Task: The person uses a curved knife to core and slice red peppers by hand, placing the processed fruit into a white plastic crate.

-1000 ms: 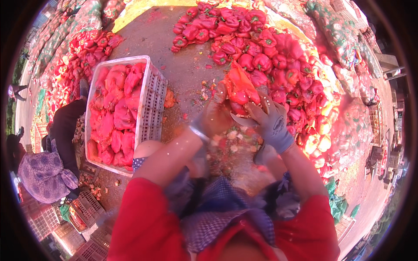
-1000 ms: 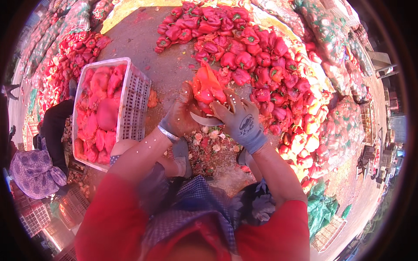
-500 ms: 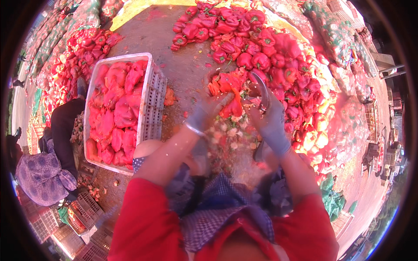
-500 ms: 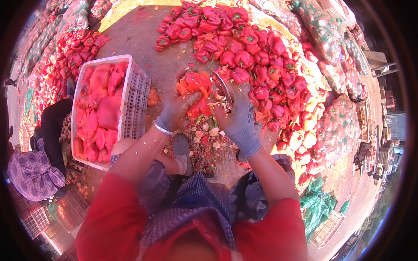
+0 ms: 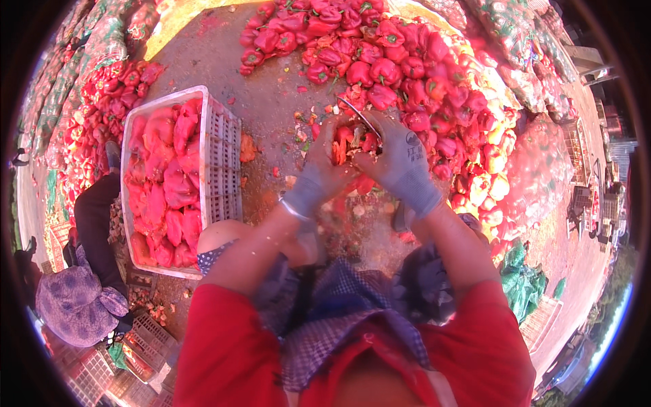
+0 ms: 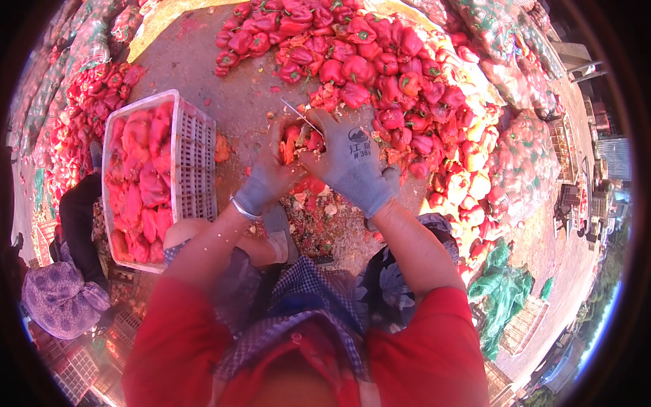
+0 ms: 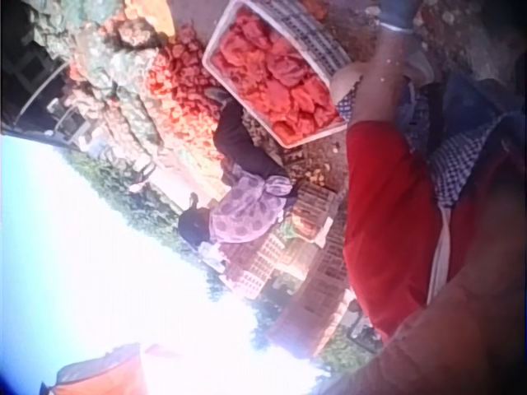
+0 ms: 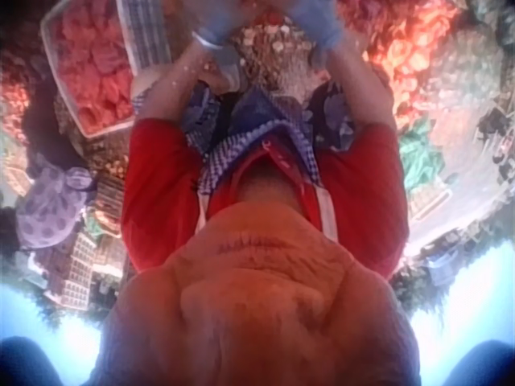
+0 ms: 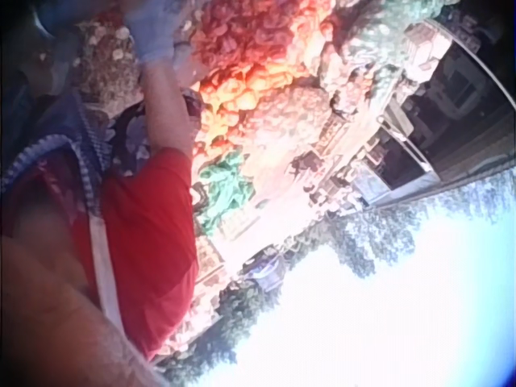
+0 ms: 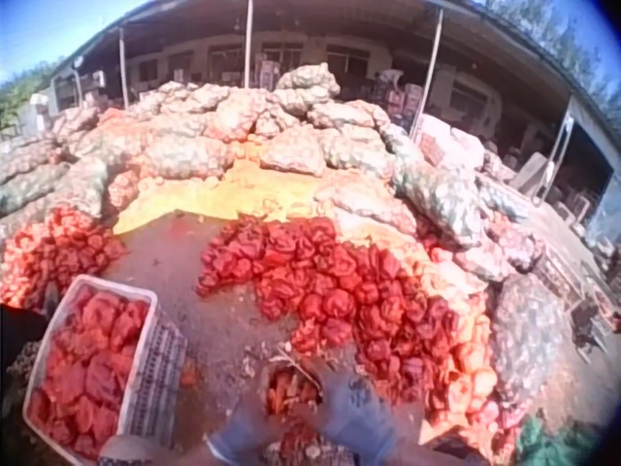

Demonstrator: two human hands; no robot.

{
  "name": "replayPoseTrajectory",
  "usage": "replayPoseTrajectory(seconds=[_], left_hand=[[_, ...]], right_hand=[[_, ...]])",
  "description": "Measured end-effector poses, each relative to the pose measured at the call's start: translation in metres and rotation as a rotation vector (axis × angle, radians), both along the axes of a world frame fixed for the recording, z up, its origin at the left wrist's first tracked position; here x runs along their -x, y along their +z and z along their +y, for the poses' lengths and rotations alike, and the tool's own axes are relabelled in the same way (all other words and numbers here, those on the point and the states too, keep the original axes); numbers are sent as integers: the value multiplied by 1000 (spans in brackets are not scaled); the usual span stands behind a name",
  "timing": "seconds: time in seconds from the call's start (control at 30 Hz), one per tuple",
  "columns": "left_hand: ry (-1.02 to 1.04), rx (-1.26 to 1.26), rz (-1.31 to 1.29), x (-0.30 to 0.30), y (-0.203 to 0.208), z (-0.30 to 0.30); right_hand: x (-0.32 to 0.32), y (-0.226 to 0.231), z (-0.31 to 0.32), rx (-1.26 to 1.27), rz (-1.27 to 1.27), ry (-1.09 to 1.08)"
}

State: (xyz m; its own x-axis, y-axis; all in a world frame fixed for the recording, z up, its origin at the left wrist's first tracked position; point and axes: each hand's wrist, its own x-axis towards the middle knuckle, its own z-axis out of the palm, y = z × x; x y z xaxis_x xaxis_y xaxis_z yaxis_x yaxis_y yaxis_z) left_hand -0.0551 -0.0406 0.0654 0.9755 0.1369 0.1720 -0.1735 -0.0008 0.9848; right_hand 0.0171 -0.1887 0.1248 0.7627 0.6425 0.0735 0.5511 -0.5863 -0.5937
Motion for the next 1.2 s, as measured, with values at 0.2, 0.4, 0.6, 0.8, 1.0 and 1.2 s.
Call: replayPoseTrajectory(seconds=[0.2, 0.4, 0.6, 0.8, 1.0, 1.2], left_hand=[[-23, -162, -36, 2, 7, 10], [-40, -407, -119, -1, -3, 18], [5, -397, -106, 1, -5, 19], [58, -436, -127, 2, -3, 19], [29, -412, -143, 5, -3, 27], [107, -495, -114, 4, -12, 23]], right_hand=[[-6, -1, -5, -135, 103, -23], [-1, 5, -5, -47, 231, -6], [2, -4, -4, -64, 133, -16], [0, -15, -6, -196, 165, -47], [-2, -26, -10, -158, 399, -154], [1, -49, -4, -301, 351, -179]])
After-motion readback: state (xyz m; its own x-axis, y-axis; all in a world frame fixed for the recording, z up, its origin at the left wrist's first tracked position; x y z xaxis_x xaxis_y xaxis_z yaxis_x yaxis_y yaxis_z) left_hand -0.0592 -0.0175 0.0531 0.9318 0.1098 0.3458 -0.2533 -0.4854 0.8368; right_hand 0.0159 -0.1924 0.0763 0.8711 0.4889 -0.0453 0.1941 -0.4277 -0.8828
